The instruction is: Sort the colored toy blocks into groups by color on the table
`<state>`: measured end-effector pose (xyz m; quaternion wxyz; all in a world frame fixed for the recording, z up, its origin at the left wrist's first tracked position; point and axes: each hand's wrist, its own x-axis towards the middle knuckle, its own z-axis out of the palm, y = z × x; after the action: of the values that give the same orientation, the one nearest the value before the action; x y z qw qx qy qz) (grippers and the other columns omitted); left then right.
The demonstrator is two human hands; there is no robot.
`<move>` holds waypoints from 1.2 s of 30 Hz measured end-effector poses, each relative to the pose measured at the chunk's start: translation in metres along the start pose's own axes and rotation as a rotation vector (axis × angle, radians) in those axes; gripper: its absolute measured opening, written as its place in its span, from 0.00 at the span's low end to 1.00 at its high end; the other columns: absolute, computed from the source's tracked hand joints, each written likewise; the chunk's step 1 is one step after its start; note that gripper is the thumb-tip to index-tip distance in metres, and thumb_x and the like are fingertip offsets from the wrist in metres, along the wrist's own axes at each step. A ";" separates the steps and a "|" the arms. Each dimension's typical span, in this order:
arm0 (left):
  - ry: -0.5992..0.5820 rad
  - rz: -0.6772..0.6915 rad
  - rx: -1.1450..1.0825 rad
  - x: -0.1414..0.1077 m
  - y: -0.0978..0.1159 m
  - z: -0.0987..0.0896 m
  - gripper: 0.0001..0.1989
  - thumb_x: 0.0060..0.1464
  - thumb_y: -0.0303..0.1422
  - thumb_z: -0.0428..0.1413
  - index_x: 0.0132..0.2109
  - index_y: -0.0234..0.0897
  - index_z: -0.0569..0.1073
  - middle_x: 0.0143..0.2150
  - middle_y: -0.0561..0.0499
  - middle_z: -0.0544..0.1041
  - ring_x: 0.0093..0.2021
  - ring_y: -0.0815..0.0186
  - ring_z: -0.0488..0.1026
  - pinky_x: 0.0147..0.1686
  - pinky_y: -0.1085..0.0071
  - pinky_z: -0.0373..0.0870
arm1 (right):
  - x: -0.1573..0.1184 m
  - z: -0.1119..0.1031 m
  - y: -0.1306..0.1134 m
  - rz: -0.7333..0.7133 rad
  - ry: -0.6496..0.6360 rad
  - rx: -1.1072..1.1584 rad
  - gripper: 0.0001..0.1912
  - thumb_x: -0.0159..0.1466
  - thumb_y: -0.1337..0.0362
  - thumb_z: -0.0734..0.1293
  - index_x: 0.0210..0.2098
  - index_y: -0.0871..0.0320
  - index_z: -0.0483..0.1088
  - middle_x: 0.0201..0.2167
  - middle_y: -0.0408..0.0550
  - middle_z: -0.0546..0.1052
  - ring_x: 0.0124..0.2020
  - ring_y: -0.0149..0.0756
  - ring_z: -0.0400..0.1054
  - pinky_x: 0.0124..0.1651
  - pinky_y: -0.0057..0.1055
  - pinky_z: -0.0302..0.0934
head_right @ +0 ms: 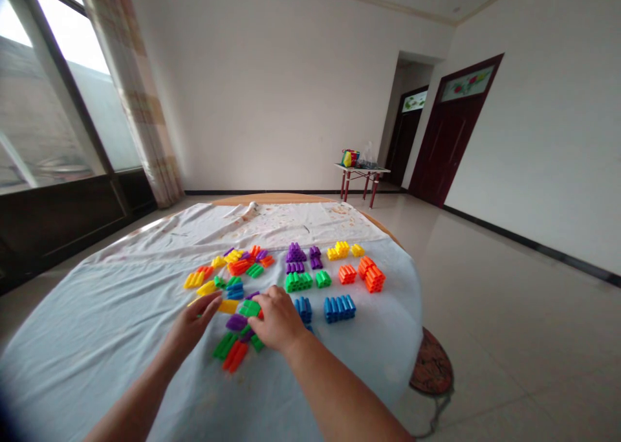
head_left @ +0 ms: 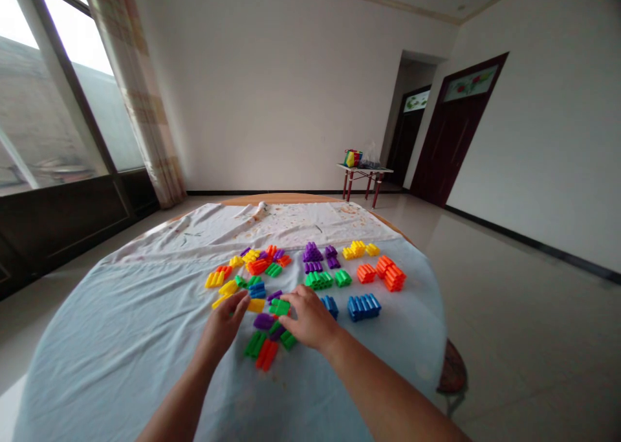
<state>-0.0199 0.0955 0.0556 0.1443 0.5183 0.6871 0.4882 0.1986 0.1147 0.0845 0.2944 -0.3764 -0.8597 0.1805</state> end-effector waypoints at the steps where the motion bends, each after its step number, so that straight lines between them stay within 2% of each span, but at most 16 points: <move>1: 0.003 0.016 0.003 0.001 -0.001 0.002 0.21 0.41 0.52 0.54 0.36 0.41 0.76 0.34 0.48 0.79 0.35 0.60 0.74 0.38 0.65 0.72 | 0.000 0.000 0.001 0.002 -0.021 -0.028 0.19 0.56 0.62 0.70 0.47 0.59 0.73 0.40 0.52 0.72 0.46 0.40 0.65 0.52 0.35 0.59; 4: 0.075 0.034 0.081 0.000 -0.005 0.001 0.21 0.45 0.49 0.50 0.39 0.38 0.74 0.39 0.44 0.77 0.36 0.59 0.73 0.40 0.63 0.70 | 0.001 -0.007 0.008 0.000 -0.040 -0.056 0.20 0.56 0.61 0.70 0.47 0.59 0.72 0.38 0.51 0.73 0.45 0.40 0.66 0.51 0.34 0.60; 6: 0.143 0.024 0.182 -0.002 -0.011 -0.003 0.21 0.48 0.47 0.47 0.41 0.37 0.74 0.41 0.43 0.77 0.33 0.60 0.72 0.39 0.63 0.69 | 0.003 -0.019 0.019 0.017 0.012 -0.056 0.21 0.56 0.64 0.69 0.50 0.60 0.71 0.40 0.51 0.73 0.45 0.39 0.67 0.51 0.33 0.60; 10: 0.214 -0.001 0.289 -0.007 -0.025 -0.009 0.23 0.51 0.44 0.43 0.44 0.35 0.72 0.40 0.43 0.76 0.29 0.62 0.68 0.35 0.63 0.67 | 0.012 -0.056 0.052 0.126 0.116 -0.117 0.20 0.56 0.70 0.66 0.49 0.61 0.71 0.43 0.52 0.75 0.46 0.36 0.67 0.51 0.29 0.59; 14: 0.232 -0.015 0.280 -0.009 -0.034 -0.008 0.23 0.52 0.44 0.42 0.43 0.35 0.73 0.38 0.43 0.76 0.30 0.62 0.68 0.37 0.63 0.66 | 0.023 -0.077 0.086 0.245 0.070 -0.310 0.16 0.58 0.66 0.67 0.46 0.60 0.72 0.42 0.51 0.77 0.45 0.37 0.69 0.49 0.28 0.59; 18: 0.209 -0.008 0.222 -0.008 -0.039 -0.006 0.20 0.50 0.44 0.44 0.40 0.38 0.73 0.37 0.45 0.76 0.32 0.61 0.70 0.37 0.63 0.67 | 0.033 -0.074 0.103 0.284 -0.031 -0.451 0.14 0.57 0.59 0.70 0.42 0.56 0.74 0.40 0.50 0.78 0.45 0.39 0.70 0.47 0.30 0.59; 23: 0.209 -0.033 0.172 -0.007 -0.044 -0.007 0.18 0.50 0.43 0.45 0.39 0.40 0.73 0.37 0.46 0.77 0.33 0.61 0.72 0.36 0.64 0.68 | 0.040 -0.062 0.107 0.296 -0.078 -0.469 0.15 0.57 0.55 0.70 0.41 0.57 0.75 0.39 0.51 0.78 0.44 0.41 0.71 0.45 0.32 0.59; 27: 0.206 -0.054 0.142 -0.007 -0.047 -0.008 0.17 0.49 0.43 0.46 0.39 0.40 0.73 0.38 0.47 0.77 0.34 0.61 0.72 0.37 0.65 0.69 | 0.039 -0.062 0.108 0.285 -0.121 -0.451 0.17 0.56 0.53 0.71 0.41 0.56 0.75 0.39 0.49 0.79 0.43 0.39 0.71 0.45 0.30 0.60; 29: 0.206 -0.081 0.135 -0.007 -0.046 -0.008 0.17 0.49 0.43 0.46 0.39 0.40 0.73 0.39 0.47 0.77 0.36 0.60 0.73 0.38 0.65 0.69 | 0.038 -0.065 0.109 0.283 -0.115 -0.432 0.15 0.59 0.56 0.68 0.42 0.57 0.74 0.40 0.49 0.78 0.44 0.38 0.71 0.45 0.28 0.60; 32: 0.196 -0.121 0.130 -0.007 -0.042 -0.009 0.18 0.48 0.42 0.46 0.40 0.39 0.73 0.41 0.46 0.77 0.38 0.60 0.73 0.39 0.64 0.69 | 0.039 -0.069 0.110 0.302 -0.095 -0.426 0.13 0.64 0.67 0.60 0.46 0.60 0.72 0.44 0.52 0.77 0.48 0.36 0.70 0.49 0.27 0.59; 36: 0.196 -0.133 0.109 -0.007 -0.038 -0.009 0.18 0.49 0.43 0.45 0.39 0.39 0.73 0.42 0.46 0.77 0.39 0.59 0.72 0.39 0.64 0.69 | 0.042 -0.068 0.109 0.330 -0.145 -0.440 0.18 0.62 0.73 0.59 0.48 0.58 0.72 0.46 0.53 0.77 0.49 0.38 0.70 0.50 0.30 0.60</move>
<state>-0.0447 0.0850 0.0270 0.0800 0.4283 0.7565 0.4877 0.2778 0.2234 0.0938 0.1100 -0.5522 -0.8241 0.0614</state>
